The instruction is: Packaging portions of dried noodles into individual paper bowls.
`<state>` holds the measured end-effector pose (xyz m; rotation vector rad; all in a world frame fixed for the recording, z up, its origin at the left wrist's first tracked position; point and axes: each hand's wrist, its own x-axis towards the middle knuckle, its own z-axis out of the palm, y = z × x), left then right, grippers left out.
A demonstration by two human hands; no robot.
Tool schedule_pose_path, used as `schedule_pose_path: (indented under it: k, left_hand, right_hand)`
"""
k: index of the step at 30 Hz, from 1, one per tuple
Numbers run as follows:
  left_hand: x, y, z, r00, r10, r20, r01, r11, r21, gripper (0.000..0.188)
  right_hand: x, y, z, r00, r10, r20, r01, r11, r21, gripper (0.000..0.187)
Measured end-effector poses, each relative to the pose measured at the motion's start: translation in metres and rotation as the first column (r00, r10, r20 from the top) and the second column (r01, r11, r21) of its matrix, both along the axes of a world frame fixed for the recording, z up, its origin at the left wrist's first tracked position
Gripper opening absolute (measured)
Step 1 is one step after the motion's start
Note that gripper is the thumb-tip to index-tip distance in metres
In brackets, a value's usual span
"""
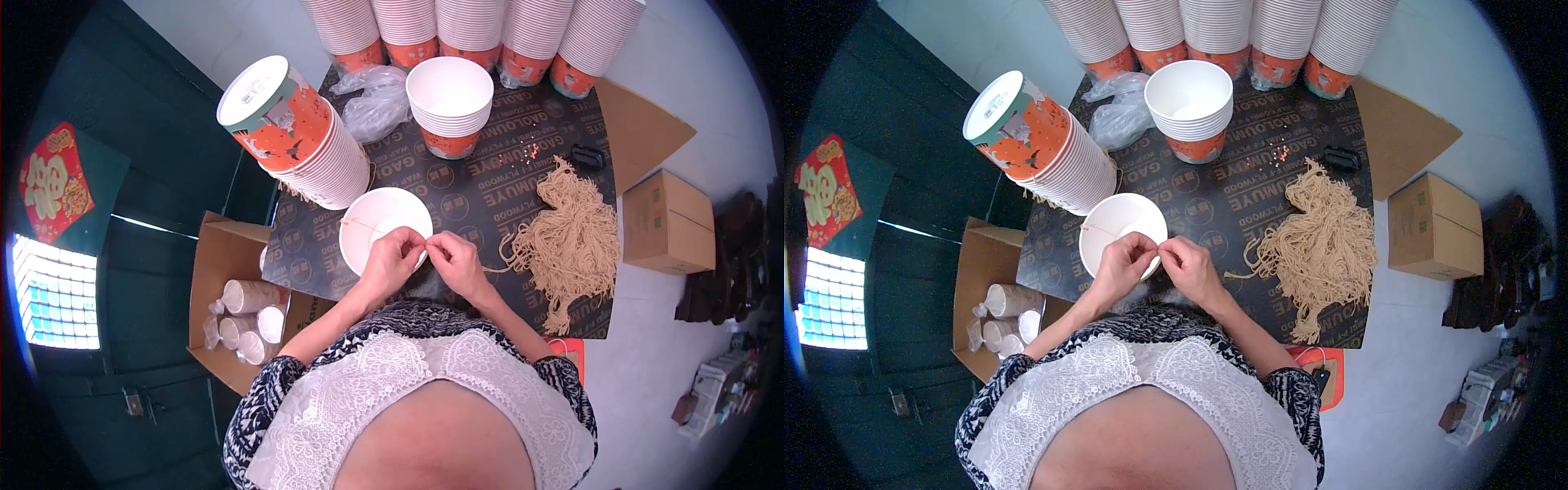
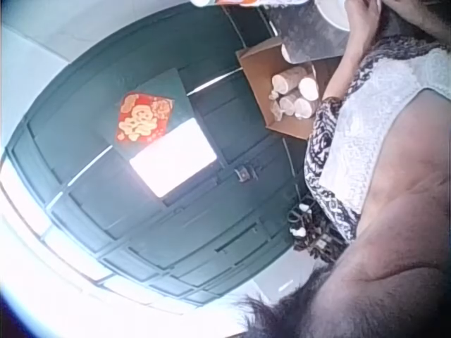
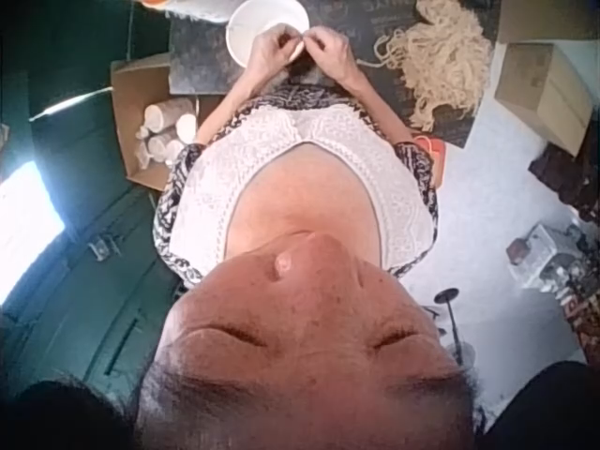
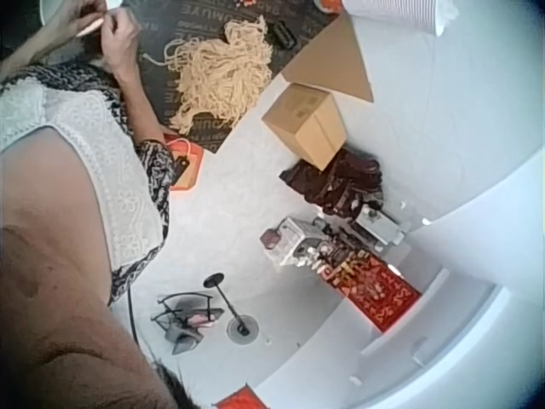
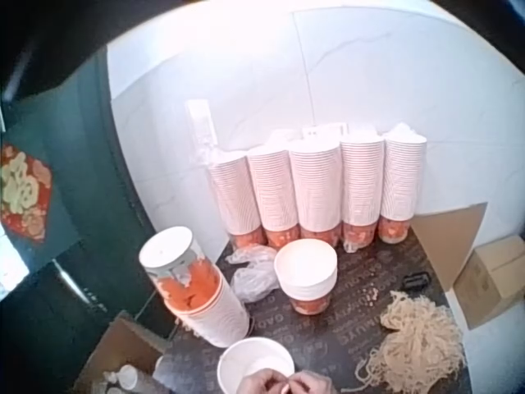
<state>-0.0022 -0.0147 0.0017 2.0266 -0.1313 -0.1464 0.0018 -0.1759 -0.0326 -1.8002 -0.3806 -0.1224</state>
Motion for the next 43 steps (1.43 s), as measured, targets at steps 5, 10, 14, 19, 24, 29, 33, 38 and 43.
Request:
schedule_pose_path:
  k: [5, 10, 14, 19, 24, 29, 33, 38, 43]
  left_hand:
    - [0.002, -0.001, 0.002, 1.0, -0.008, -0.012, 0.008, 1.0, 0.003, 0.007]
    - [0.004, -0.001, 0.0, 1.0, -0.018, -0.018, 0.018, 0.999, -0.028, 0.01]
    - [0.006, -0.002, -0.001, 1.0, 0.002, 0.007, -0.002, 1.0, -0.024, 0.012]
    - [0.008, 0.0, -0.013, 1.0, 0.023, 0.01, -0.022, 0.999, -0.035, 0.008]
    - [0.007, -0.002, -0.015, 1.0, -0.005, -0.024, 0.005, 1.0, -0.023, 0.007]
    - [0.005, -0.002, -0.013, 0.998, -0.023, 0.05, 0.024, 1.0, -0.01, 0.008]
    - [0.005, 0.0, -0.012, 1.0, -0.018, 0.02, 0.019, 0.999, -0.043, 0.009]
    - [0.003, 0.007, -0.018, 0.996, 0.057, -0.062, -0.065, 0.988, -0.143, 0.01]
    - [0.0, 0.004, -0.002, 0.992, -0.085, 0.094, 0.08, 0.995, 0.052, 0.017]
  right_hand:
    - [0.001, -0.003, -0.004, 0.994, 0.023, 0.105, -0.024, 1.0, 0.008, 0.011]
    - [0.001, -0.003, -0.004, 0.998, 0.038, 0.057, -0.039, 0.999, 0.002, 0.01]
    - [0.001, -0.003, -0.006, 0.999, 0.039, 0.033, -0.04, 0.999, 0.02, 0.009]
    - [0.002, -0.004, -0.011, 0.988, 0.089, -0.124, -0.079, 0.993, 0.082, 0.006]
    - [0.002, -0.004, -0.011, 0.92, 0.202, -0.337, -0.078, 0.934, 0.347, 0.006]
    - [0.003, -0.004, -0.011, 0.837, 0.305, -0.454, -0.032, 0.856, 0.516, 0.008]
    - [0.003, -0.004, -0.01, 0.779, 0.345, -0.523, 0.028, 0.814, 0.58, 0.008]
    - [0.003, -0.003, -0.004, 0.728, 0.377, -0.572, 0.086, 0.778, 0.623, 0.008]
    - [0.003, -0.003, -0.003, 0.721, 0.385, -0.576, 0.105, 0.761, 0.64, 0.008]
